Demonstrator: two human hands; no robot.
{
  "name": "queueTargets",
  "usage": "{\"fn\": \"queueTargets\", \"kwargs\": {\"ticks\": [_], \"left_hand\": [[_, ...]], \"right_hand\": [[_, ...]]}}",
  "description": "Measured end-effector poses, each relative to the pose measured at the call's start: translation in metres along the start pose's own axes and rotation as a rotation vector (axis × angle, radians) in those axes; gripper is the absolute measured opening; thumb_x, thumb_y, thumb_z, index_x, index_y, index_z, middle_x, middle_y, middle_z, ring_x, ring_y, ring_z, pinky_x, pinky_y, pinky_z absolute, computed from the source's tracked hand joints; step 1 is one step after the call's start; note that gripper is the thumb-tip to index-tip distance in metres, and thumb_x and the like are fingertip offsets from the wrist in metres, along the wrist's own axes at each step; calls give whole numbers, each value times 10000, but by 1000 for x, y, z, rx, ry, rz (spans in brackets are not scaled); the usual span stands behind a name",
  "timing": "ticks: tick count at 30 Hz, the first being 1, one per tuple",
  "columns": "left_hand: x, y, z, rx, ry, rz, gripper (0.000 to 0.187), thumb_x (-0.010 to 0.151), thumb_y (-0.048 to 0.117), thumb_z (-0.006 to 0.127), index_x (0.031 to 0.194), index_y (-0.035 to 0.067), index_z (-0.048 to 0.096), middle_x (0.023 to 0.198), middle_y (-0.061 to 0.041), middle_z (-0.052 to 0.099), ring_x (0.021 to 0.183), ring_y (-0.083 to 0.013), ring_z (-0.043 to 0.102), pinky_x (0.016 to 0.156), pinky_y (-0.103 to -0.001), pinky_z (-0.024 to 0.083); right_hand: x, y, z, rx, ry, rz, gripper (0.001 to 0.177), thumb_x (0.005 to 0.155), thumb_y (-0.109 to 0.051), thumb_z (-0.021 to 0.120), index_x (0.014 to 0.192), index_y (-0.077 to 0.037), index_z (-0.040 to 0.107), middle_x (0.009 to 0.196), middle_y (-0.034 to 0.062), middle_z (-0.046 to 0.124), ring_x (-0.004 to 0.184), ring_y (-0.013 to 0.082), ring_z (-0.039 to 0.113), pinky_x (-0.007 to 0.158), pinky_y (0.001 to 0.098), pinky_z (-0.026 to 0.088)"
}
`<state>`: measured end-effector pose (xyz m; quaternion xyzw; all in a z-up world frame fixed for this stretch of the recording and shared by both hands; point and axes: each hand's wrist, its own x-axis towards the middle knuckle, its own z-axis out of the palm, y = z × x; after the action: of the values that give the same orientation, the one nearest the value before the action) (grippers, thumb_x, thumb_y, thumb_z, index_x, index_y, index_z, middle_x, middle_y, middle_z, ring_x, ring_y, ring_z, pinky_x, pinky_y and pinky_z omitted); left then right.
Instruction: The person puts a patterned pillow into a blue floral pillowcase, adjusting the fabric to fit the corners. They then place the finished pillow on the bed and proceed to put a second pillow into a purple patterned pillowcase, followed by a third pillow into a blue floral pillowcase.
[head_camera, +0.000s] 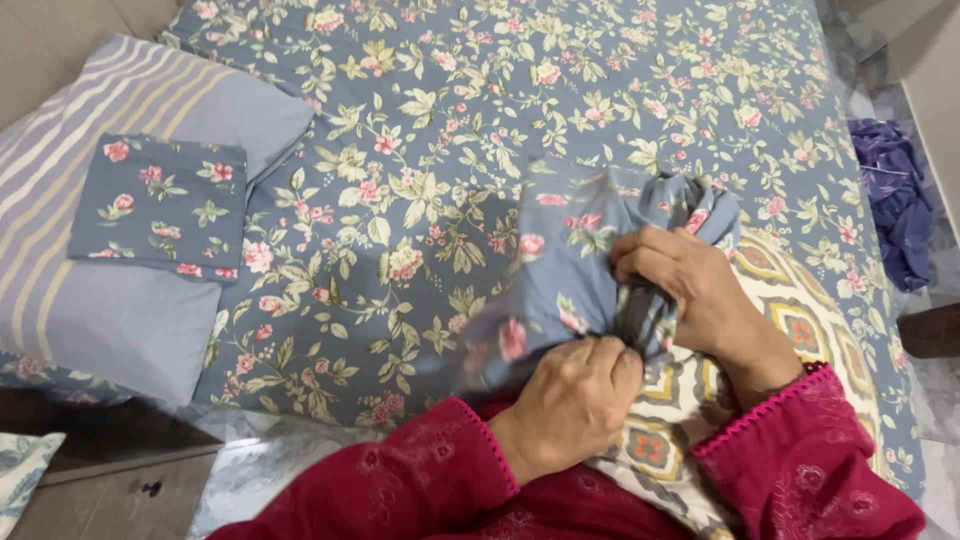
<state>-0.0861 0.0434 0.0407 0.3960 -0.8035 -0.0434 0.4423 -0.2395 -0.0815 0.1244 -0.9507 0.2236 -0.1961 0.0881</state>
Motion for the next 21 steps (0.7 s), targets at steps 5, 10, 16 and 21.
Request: {"fn": "queueTargets", "kwargs": {"ticks": [5,10,16,21], "left_hand": [[-7,-8,-22,-7,261,9,353,829,160,679,1053,-100,596,992,-207,608,882,-335,644,792,-452,537],[-44,-39,-12,-135,-271,-483,374,999,350,719,1043,-17,659,1012,-191,692,902,-291,691,836,-426,560],[-34,-51,73,-1643,-91,-1275,398,924,369,709,1185,69,723,1234,-113,741,1084,-173,701,886,-343,549],[4,-54,97,-1519,324,-1277,311,874,116,721,1146,0,623,1005,-192,700,809,-311,686,672,-426,598]], "right_hand": [[-4,26,6,-106,32,49,187,674,-101,757,844,-55,693,857,93,678,855,301,657,776,406,502],[12,77,29,-178,55,262,141,743,-85,760,882,-77,738,846,112,710,851,321,686,782,422,542],[34,94,59,-241,5,362,199,752,-162,797,941,-101,790,890,184,731,803,400,696,727,472,552],[46,105,40,-197,49,441,167,805,-167,782,956,-95,782,847,210,711,759,403,697,732,477,557]]}}
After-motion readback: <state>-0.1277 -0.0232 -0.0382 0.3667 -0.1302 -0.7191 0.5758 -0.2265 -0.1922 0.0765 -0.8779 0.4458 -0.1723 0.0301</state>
